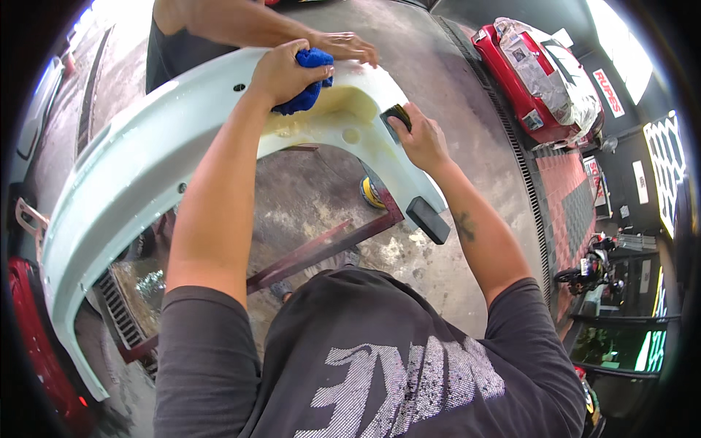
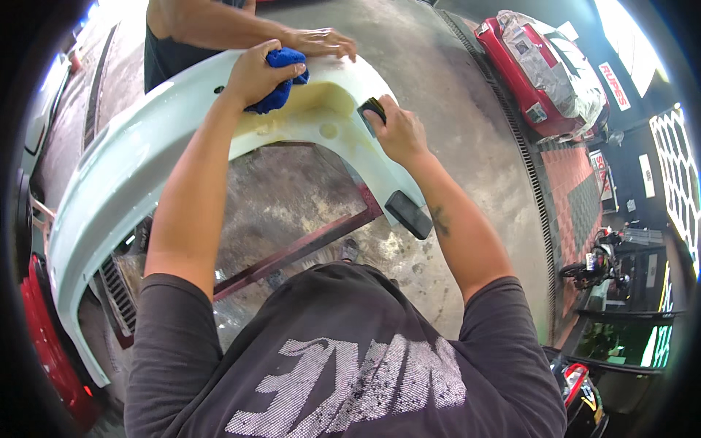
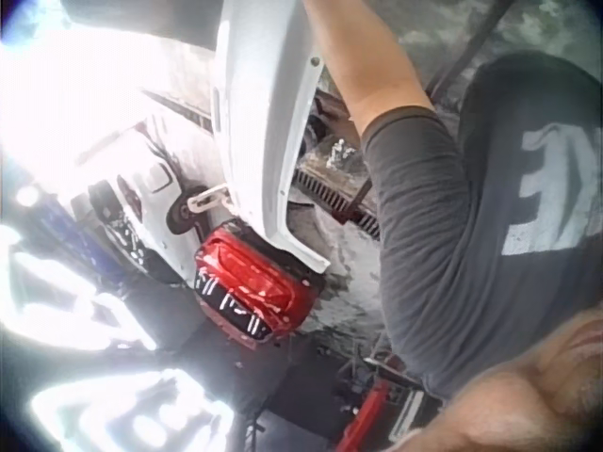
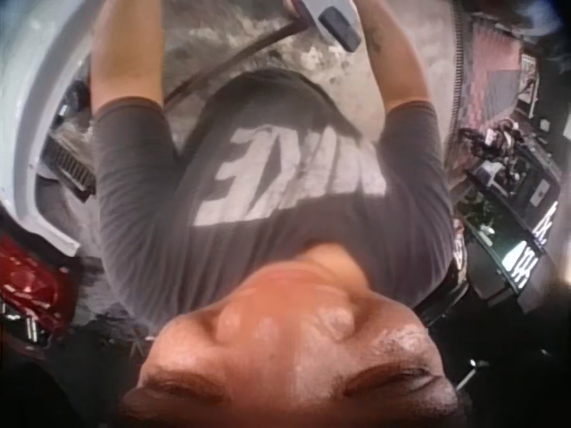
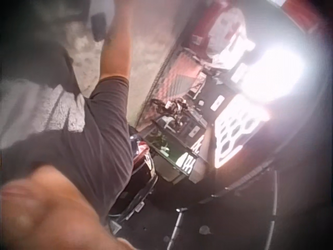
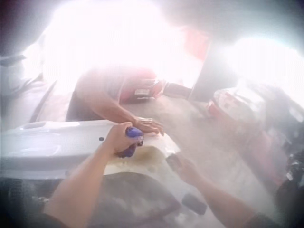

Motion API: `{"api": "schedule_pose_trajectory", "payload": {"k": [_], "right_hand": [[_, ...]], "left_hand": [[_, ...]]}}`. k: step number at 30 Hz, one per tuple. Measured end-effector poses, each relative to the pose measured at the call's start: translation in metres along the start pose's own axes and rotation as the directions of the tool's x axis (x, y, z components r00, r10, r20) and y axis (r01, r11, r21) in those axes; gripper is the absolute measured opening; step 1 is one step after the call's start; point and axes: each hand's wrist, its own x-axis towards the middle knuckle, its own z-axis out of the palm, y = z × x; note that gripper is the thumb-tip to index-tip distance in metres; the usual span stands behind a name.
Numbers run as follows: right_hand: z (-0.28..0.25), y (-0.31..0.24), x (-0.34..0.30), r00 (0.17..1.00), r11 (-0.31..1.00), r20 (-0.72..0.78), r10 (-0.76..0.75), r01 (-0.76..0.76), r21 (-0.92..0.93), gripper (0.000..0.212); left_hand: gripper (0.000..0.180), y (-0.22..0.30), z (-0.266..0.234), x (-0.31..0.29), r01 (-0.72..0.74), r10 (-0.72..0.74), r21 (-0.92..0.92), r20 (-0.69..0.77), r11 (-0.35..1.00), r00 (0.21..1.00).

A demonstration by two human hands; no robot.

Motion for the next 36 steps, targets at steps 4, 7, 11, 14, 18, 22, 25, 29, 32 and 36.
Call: {"api": "schedule_pose_trajectory", "payload": {"k": [4,7,11,14,18,22,25,29,32,36], "right_hand": [[0.011,0.01,-0.007,0.995,0.982,-0.026,-0.092,0.087,-0.167,0.041],[0.023,0.012,-0.006,0.989,0.966,-0.059,-0.138,0.121,-0.226,0.041],[0.035,-0.027,0.034,0.975,0.957,-0.128,-0.183,0.147,-0.252,0.041],[0.044,-0.01,0.024,0.977,0.96,-0.138,-0.165,0.127,-0.248,0.038],[0.038,0.008,0.01,0.98,0.966,-0.105,-0.17,0.145,-0.216,0.037],[0.046,-0.035,0.049,0.975,0.964,-0.151,-0.16,0.122,-0.238,0.037],[0.045,0.007,0.016,0.986,0.99,-0.123,-0.11,0.098,-0.1,0.039],[0.054,-0.012,0.04,0.965,0.98,-0.213,-0.153,0.119,-0.162,0.037],[0.055,-0.024,0.042,0.975,0.991,-0.204,-0.094,0.071,-0.117,0.037],[0.047,0.007,0.02,0.979,0.994,-0.175,-0.104,0.097,-0.051,0.037]], "left_hand": [[0.068,0.009,-0.001,-0.007,0.057,-0.055,-0.076,0.02,0.996,0.998],[0.06,0.02,-0.003,-0.011,0.094,-0.093,-0.088,0.021,0.992,0.995],[0.053,0.034,-0.01,-0.019,0.165,-0.167,-0.164,0.002,0.973,0.986],[0.055,0.025,-0.015,-0.016,0.157,-0.16,-0.174,-0.003,0.972,0.987],[0.058,0.025,-0.01,-0.015,0.156,-0.154,-0.215,0.027,0.964,0.988],[0.061,0.017,-0.012,-0.016,0.168,-0.17,-0.161,-0.003,0.973,0.985],[0.06,0.01,-0.002,-0.014,0.146,-0.165,-0.209,-0.078,0.967,0.983],[0.058,0.029,-0.014,-0.017,0.29,-0.267,-0.287,0.116,0.913,0.957],[0.055,0.016,-0.012,-0.018,0.169,-0.168,-0.34,0.031,0.925,0.985],[0.056,0.022,-0.012,-0.017,0.194,-0.177,-0.393,0.079,0.899,0.981]]}}
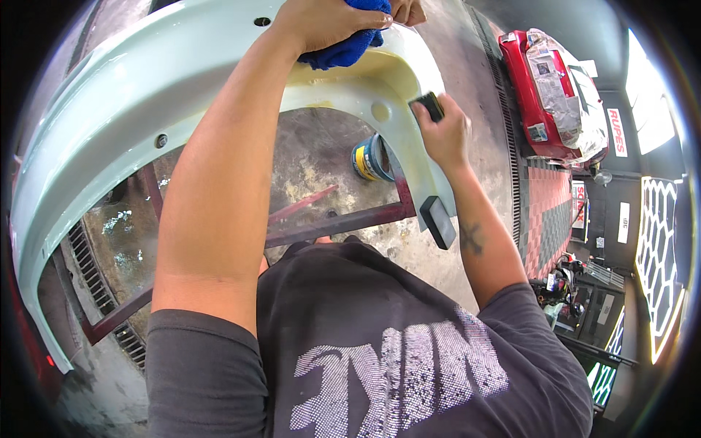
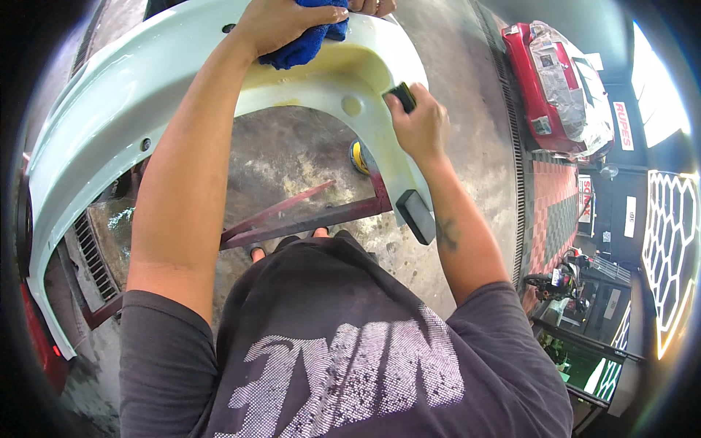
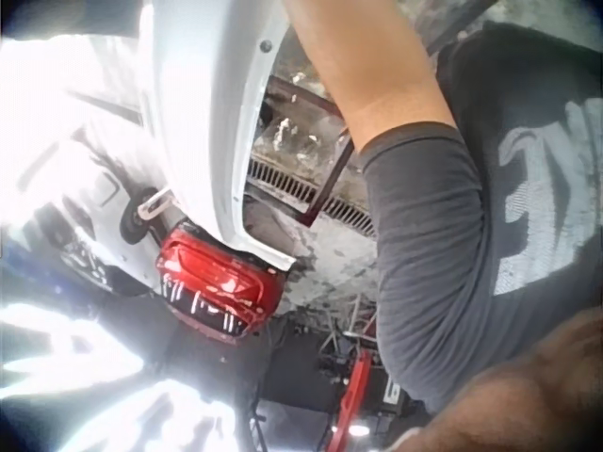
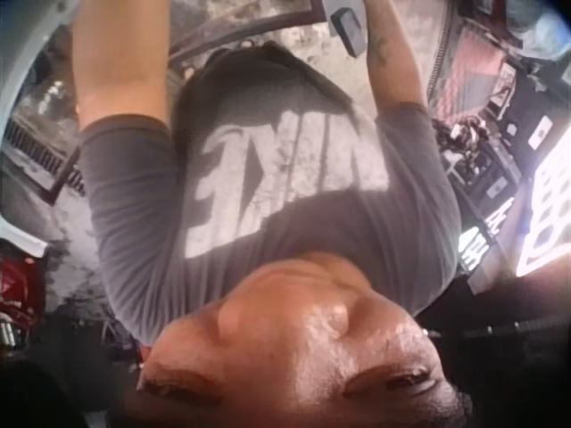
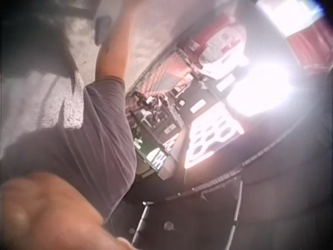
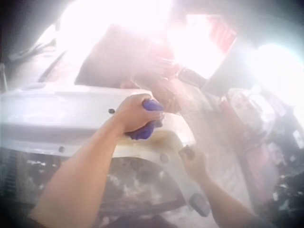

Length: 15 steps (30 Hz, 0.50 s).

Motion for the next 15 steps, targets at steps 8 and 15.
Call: {"api": "schedule_pose_trajectory", "payload": {"k": [8,15], "right_hand": [[0.002,0.006,-0.006,0.995,0.979,-0.091,-0.04,0.058,0.197,0.041],[0.01,-0.015,0.031,0.985,0.994,-0.141,-0.1,0.105,0.031,0.04]], "left_hand": [[0.063,-0.004,-0.007,0.005,-0.019,0.024,0.127,-0.041,0.992,0.999],[0.058,-0.006,-0.002,0.001,-0.011,0.032,0.192,-0.103,0.981,0.994]]}}
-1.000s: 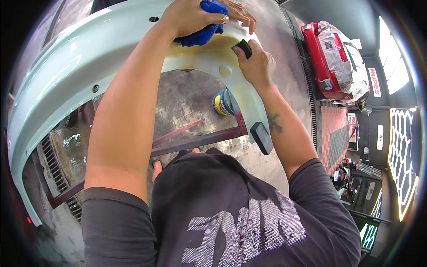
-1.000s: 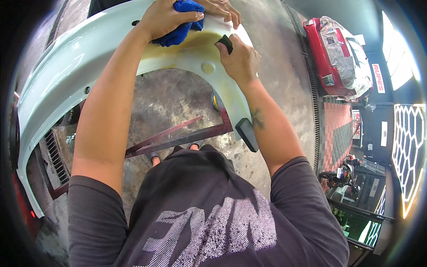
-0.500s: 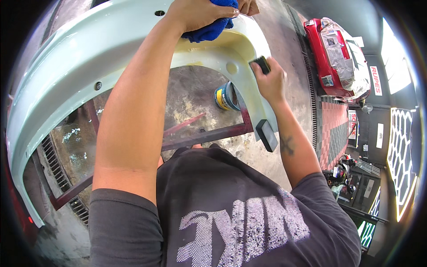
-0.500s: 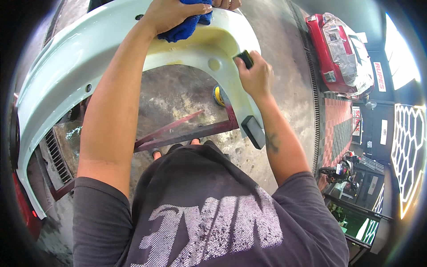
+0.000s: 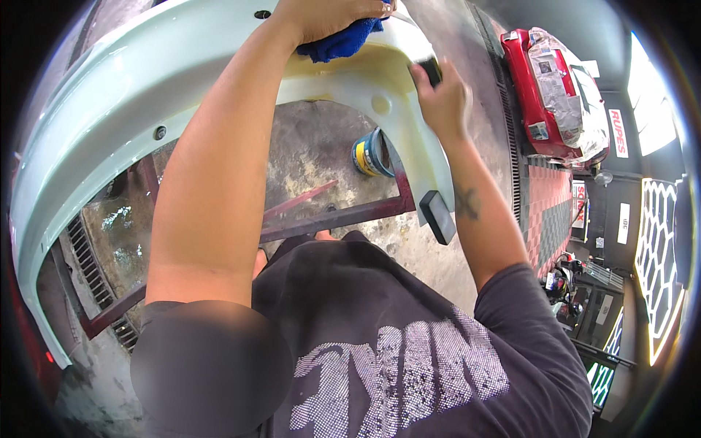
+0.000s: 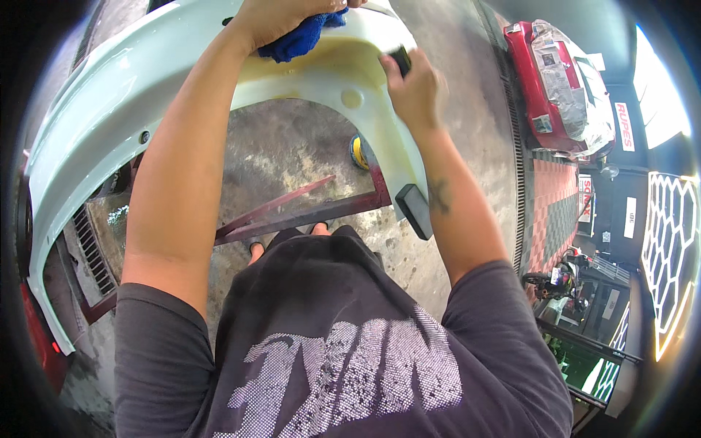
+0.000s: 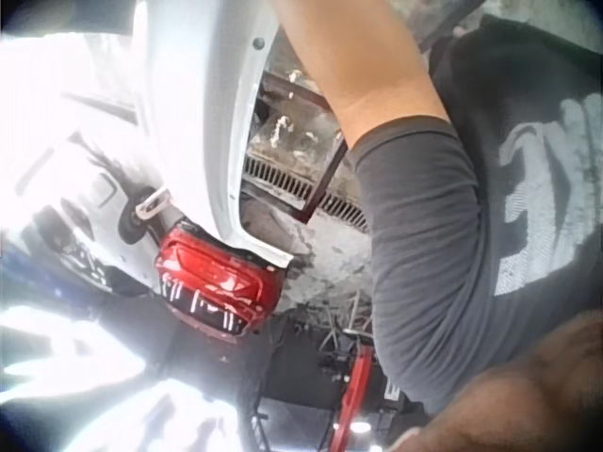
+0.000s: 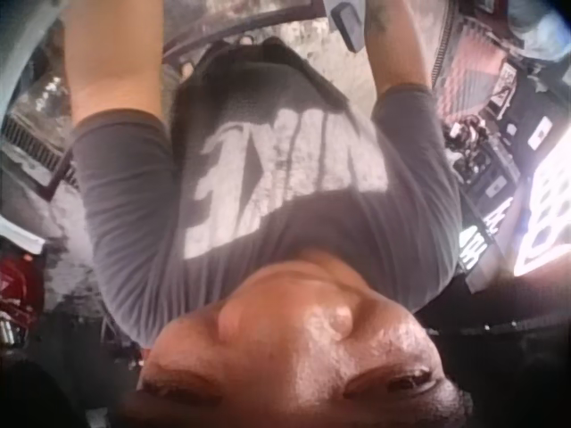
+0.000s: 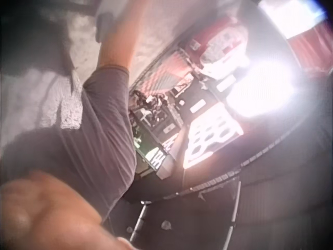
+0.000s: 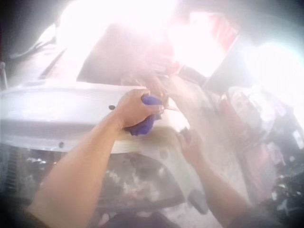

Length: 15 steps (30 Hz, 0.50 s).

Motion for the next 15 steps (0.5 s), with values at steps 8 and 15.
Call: {"api": "schedule_pose_trajectory", "payload": {"k": [8,15], "right_hand": [[0.009,-0.009,0.0,0.999,0.995,-0.032,0.026,-0.029,-0.097,0.038],[0.011,-0.011,0.015,0.999,0.991,0.027,-0.034,0.037,-0.126,0.039]], "left_hand": [[0.056,0.008,0.0,-0.001,0.024,-0.023,-0.021,0.038,0.999,0.999],[0.049,0.012,-0.003,-0.001,0.043,-0.039,-0.055,0.06,0.998,0.997]]}}
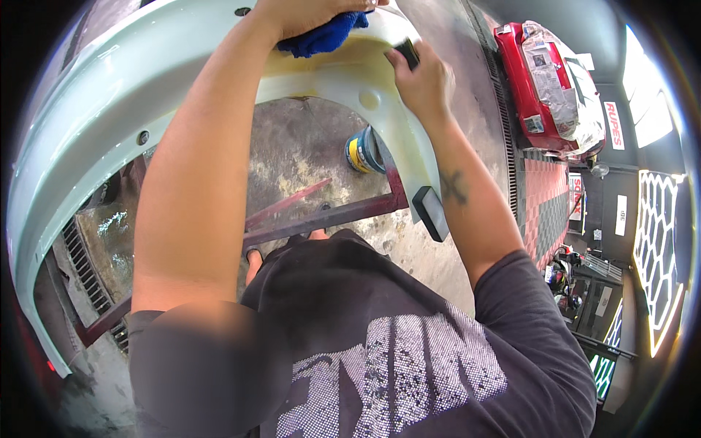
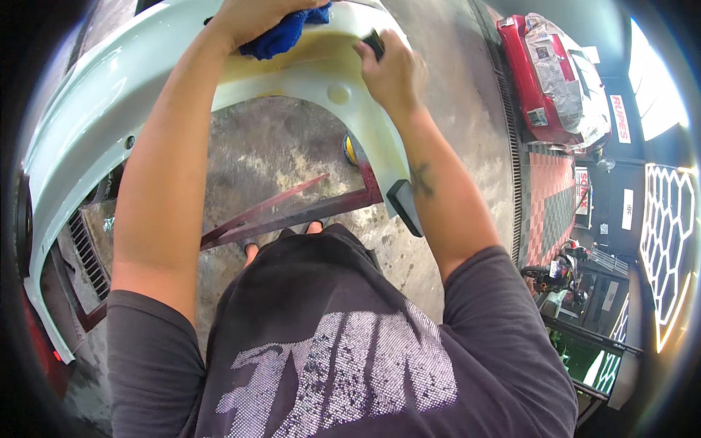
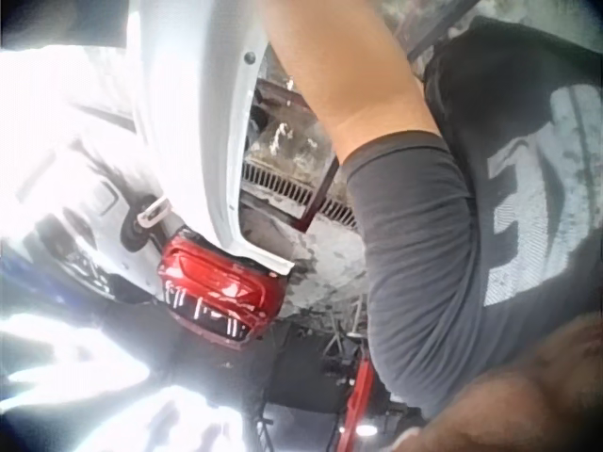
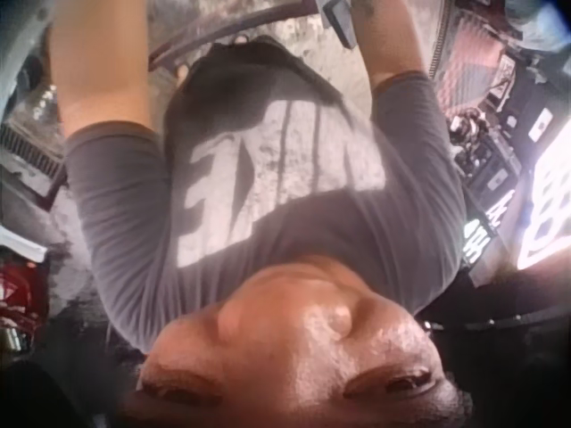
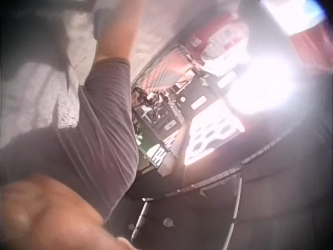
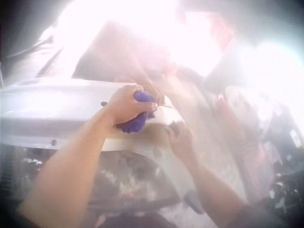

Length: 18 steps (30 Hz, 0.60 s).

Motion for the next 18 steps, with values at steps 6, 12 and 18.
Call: {"api": "schedule_pose_trajectory", "payload": {"k": [6,12,18], "right_hand": [[-0.015,0.024,-0.039,0.994,0.994,0.08,0.07,-0.076,0.078,0.035],[-0.002,0.005,-0.023,0.999,0.999,0.002,0.035,-0.035,0.008,0.033],[0.001,0.001,-0.013,0.999,1.0,-0.044,0.002,-0.001,0.014,0.036]], "left_hand": [[0.042,-0.001,0.002,0.0,0.011,-0.011,-0.07,-0.008,0.997,1.0],[0.048,-0.009,0.0,-0.002,-0.029,0.035,-0.179,0.029,0.983,0.999],[0.042,-0.005,0.003,-0.007,-0.08,0.079,-0.051,-0.028,0.995,0.997]]}}
